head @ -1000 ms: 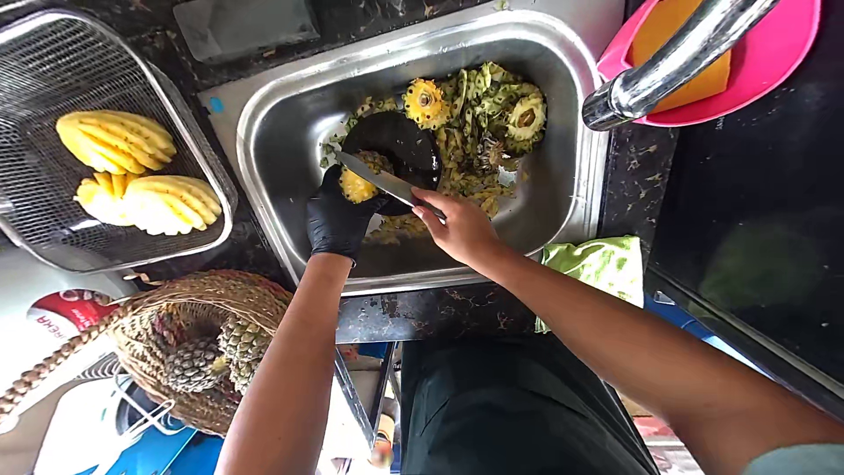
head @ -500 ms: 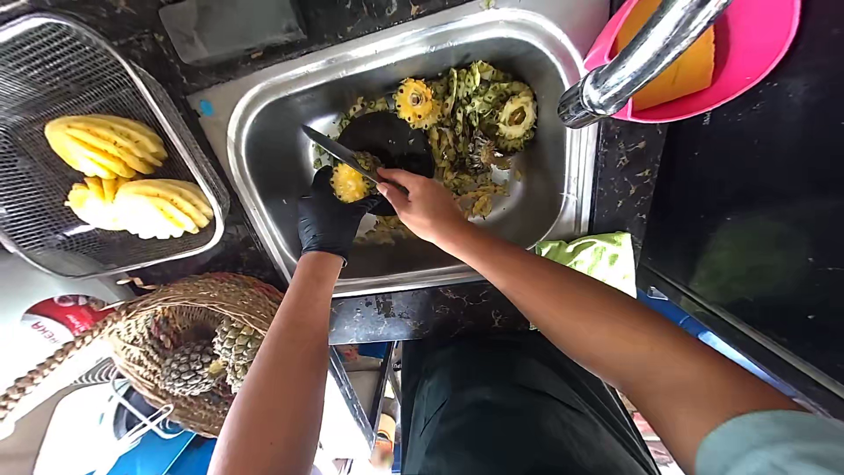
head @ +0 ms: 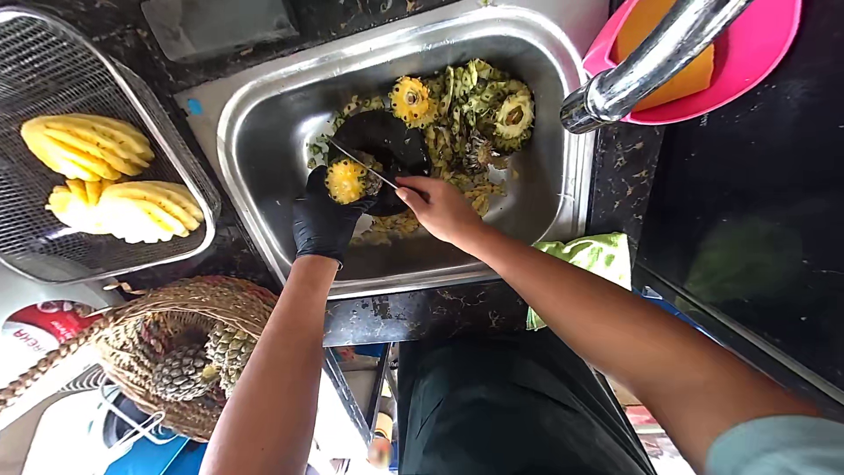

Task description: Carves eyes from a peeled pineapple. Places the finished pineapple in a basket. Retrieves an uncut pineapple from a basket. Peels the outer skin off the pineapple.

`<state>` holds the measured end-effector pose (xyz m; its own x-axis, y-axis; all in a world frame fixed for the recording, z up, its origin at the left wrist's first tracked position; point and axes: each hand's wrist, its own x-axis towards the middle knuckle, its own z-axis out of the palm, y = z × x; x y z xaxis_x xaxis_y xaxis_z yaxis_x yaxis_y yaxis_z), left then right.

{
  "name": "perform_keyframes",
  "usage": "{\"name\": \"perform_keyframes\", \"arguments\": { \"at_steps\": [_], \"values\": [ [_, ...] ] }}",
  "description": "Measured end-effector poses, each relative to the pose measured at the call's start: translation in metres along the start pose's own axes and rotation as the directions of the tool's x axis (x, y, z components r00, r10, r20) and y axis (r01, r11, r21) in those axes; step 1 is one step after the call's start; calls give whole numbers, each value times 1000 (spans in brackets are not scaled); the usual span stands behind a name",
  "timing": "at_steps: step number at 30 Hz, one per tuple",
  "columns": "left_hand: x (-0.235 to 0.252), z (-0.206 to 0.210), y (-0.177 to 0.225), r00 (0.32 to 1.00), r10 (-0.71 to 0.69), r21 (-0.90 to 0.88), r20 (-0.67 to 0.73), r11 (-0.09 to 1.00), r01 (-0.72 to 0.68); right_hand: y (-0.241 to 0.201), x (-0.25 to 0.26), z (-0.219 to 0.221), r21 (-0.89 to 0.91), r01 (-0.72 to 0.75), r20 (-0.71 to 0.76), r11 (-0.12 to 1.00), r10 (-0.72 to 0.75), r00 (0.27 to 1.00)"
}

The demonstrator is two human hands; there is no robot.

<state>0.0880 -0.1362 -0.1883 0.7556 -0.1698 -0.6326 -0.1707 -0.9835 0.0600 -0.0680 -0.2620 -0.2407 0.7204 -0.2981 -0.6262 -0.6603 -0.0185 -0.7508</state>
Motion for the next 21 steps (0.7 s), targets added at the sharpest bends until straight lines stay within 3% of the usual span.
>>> {"name": "perform_keyframes", "arguments": {
  "at_steps": [3,7,13,17,21],
  "values": [
    [-1,0,1,1000,1,1,-4,1000,-1,-17,26,1,58,3,45,998,-6,999],
    [1,2,-1,1000,3,-23,-1,1000,-3,0,4,-7,85,-15,40,996,12,999],
    [-1,-1,1,1000,5,-19,-1,1000,-5,-14,37,-1,140,-28,77,990,18,997],
    [0,0,0,1000,2,-15,10,1000,-2,5,19,-5,206,-83,100,975,63,993],
    [-1,0,1,1000,10,-14,-4,1000,-10,7,44,6,238,-79,87,968,60,994]
  ]
}}
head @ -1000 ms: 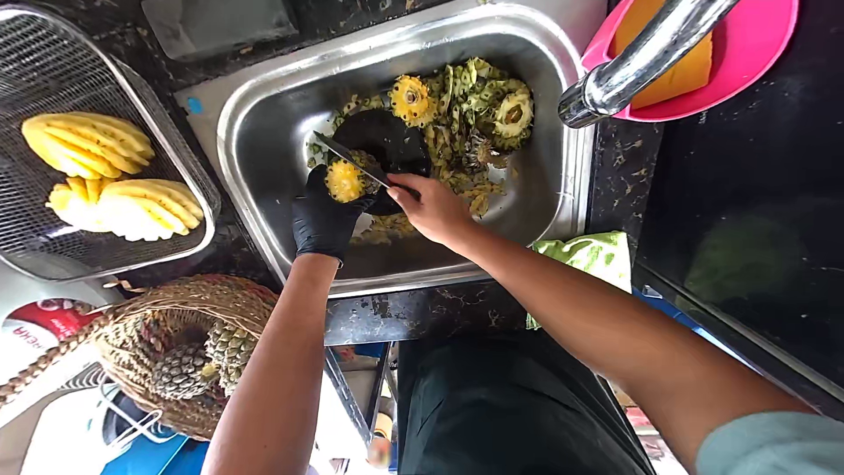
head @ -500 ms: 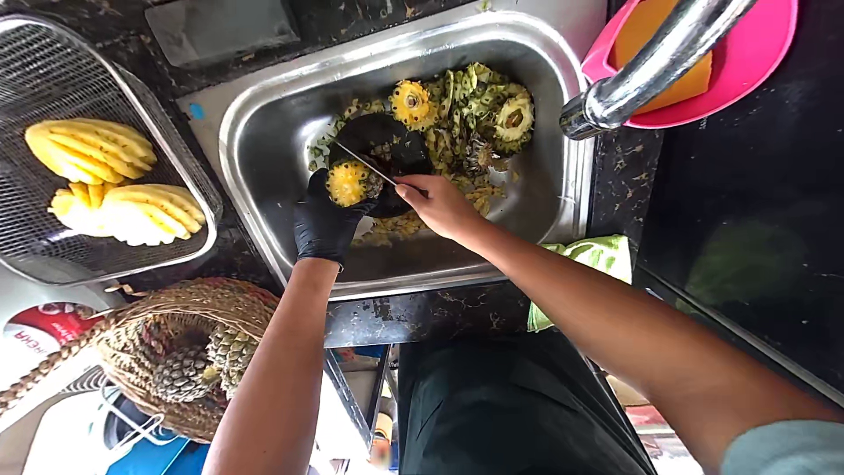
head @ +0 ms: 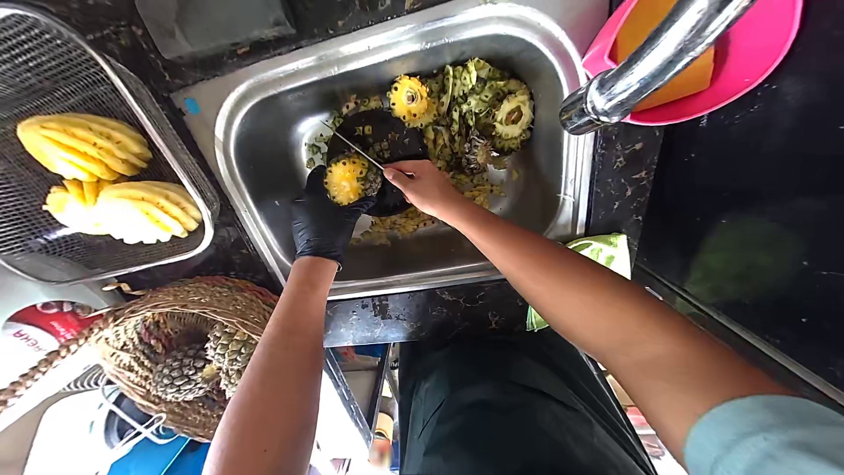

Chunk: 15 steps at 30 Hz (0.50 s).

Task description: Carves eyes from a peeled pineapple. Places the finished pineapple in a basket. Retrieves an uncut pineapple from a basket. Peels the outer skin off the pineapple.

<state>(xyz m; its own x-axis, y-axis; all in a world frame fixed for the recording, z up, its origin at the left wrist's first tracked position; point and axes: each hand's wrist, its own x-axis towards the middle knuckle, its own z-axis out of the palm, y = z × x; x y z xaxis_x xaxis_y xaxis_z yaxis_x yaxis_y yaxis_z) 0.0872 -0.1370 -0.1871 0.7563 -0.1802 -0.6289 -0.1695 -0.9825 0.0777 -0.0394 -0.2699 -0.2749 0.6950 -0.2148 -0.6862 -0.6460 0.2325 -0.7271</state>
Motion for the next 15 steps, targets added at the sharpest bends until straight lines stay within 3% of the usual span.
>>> {"name": "perform_keyframes", "arguments": {
  "at_steps": [5,8,11,15],
  "values": [
    [5,-1,-9,998,60,5,10,998,-60,28,-31,-35,-140,19,16,990,-17,1000],
    [8,-7,-13,988,151,18,29,988,-151,17,-39,-46,-123,-33,-74,992,24,997],
    [7,-11,-14,972,230,29,39,972,-231,-6,-51,-29,-260,60,-76,964,-83,994],
    [-15,-19,9,986,157,228,62,959,-167,-11,-60,7,-429,176,-64,886,-224,972]
  ]
}}
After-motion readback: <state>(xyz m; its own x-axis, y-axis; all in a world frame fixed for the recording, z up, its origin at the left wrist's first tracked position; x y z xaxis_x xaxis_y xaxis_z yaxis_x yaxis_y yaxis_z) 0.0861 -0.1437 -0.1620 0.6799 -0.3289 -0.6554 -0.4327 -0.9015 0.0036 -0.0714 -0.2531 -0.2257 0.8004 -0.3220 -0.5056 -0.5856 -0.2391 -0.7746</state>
